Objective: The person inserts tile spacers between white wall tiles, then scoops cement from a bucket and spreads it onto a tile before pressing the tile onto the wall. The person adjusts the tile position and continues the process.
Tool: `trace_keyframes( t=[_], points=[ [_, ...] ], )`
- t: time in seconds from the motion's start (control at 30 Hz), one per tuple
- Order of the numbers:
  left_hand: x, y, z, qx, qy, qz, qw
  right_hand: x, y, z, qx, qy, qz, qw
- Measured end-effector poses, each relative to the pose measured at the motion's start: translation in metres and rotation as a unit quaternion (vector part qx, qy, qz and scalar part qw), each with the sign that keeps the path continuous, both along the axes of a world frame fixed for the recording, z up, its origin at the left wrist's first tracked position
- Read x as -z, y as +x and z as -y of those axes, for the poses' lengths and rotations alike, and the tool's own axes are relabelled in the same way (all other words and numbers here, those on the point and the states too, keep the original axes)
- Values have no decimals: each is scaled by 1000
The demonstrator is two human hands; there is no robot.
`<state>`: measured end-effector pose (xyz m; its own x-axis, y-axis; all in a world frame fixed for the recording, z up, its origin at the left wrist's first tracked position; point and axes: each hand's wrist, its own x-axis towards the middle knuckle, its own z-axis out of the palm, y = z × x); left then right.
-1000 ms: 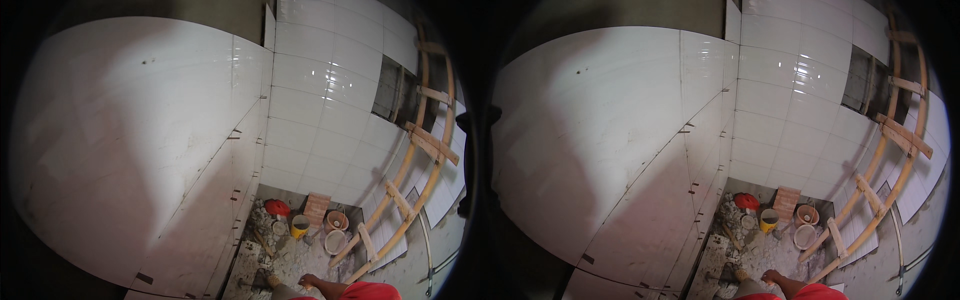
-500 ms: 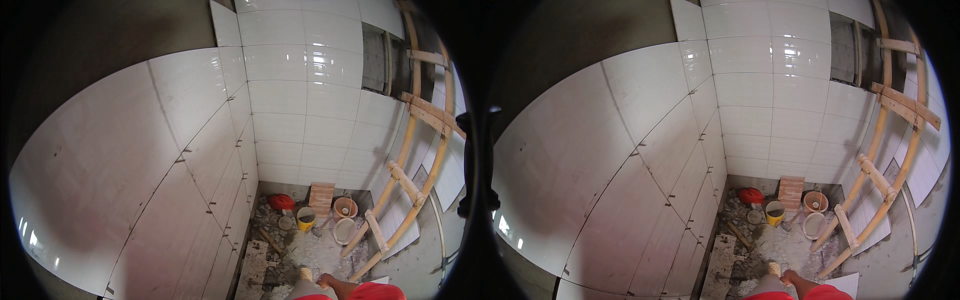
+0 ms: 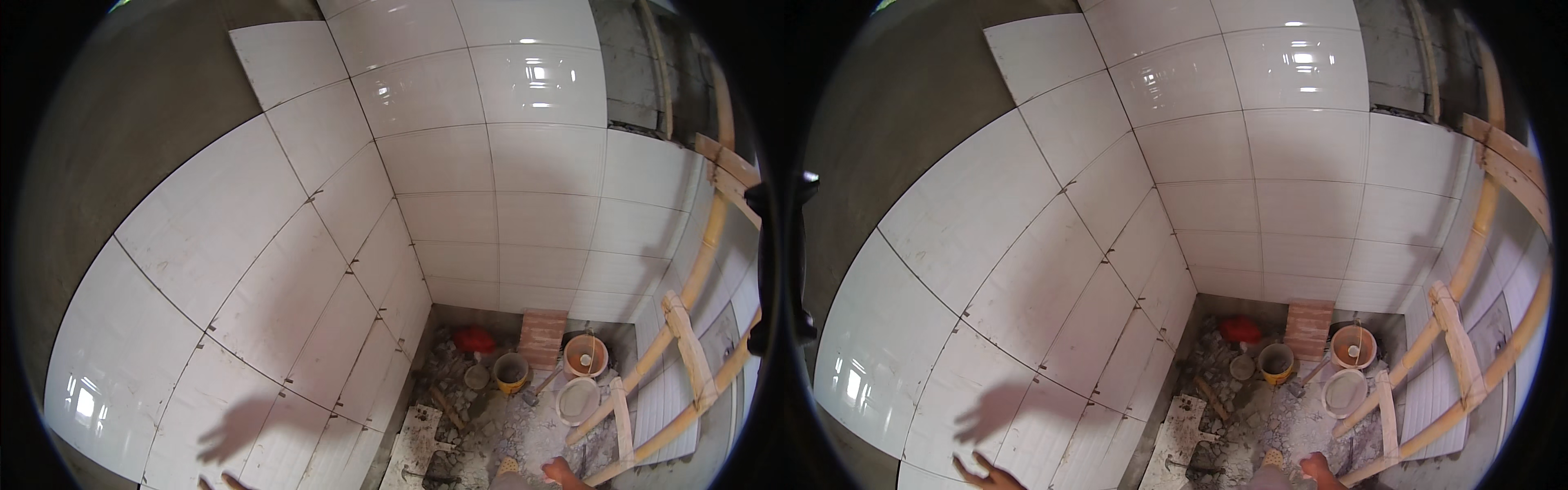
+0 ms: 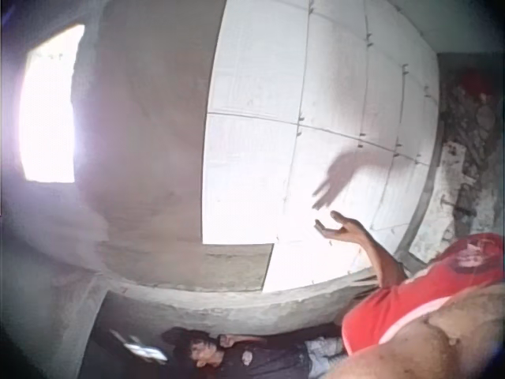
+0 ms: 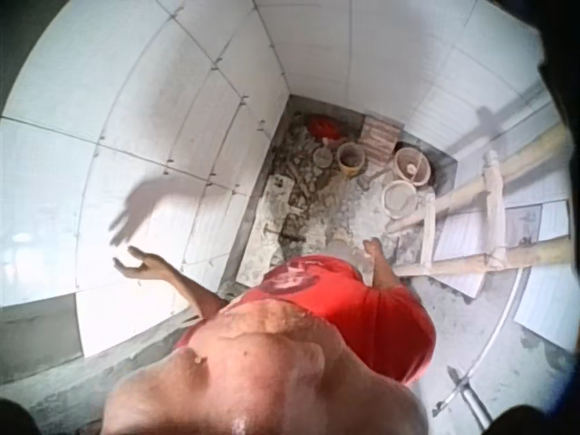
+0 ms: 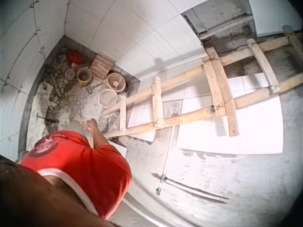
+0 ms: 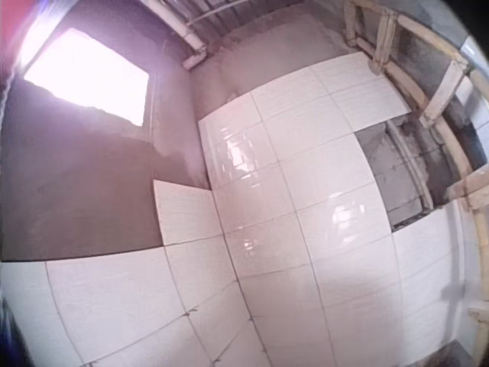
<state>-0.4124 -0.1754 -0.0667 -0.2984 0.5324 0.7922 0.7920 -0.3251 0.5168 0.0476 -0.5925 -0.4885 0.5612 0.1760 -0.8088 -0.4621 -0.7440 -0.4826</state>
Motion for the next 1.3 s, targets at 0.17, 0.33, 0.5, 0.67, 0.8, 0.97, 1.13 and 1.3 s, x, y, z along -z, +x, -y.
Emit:
trace_keyframes(
  t=[0.17, 0.33, 0.5, 0.67, 0.8, 0.97, 1.13, 1.3],
  points=[
    [-15, 100, -18, 75, -65, 56, 993, 31, 66, 50, 62, 3, -73, 995],
    [-16, 158, -39, 131, -169, -43, 976, 66, 94, 84, 108, 50, -23, 993],
    [4, 191, -92, 96, -207, -84, 970, 102, 78, 101, 124, 145, 38, 981],
    [25, 221, -125, 103, -223, -70, 967, 105, 87, 75, 280, 223, -103, 928],
    [3, 270, -141, 102, -91, -59, 989, 79, 152, 12, 126, 109, -18, 986],
    [-95, 332, -182, 204, 65, -37, 976, 39, 230, -56, 22, 69, 69, 995],
    [-208, 381, -254, 260, 199, -81, 941, 29, 298, -101, -63, 33, 157, 985],
    [-305, 424, -331, 215, 270, -92, 934, 39, 338, -133, -127, 5, 232, 964]
  ],
)
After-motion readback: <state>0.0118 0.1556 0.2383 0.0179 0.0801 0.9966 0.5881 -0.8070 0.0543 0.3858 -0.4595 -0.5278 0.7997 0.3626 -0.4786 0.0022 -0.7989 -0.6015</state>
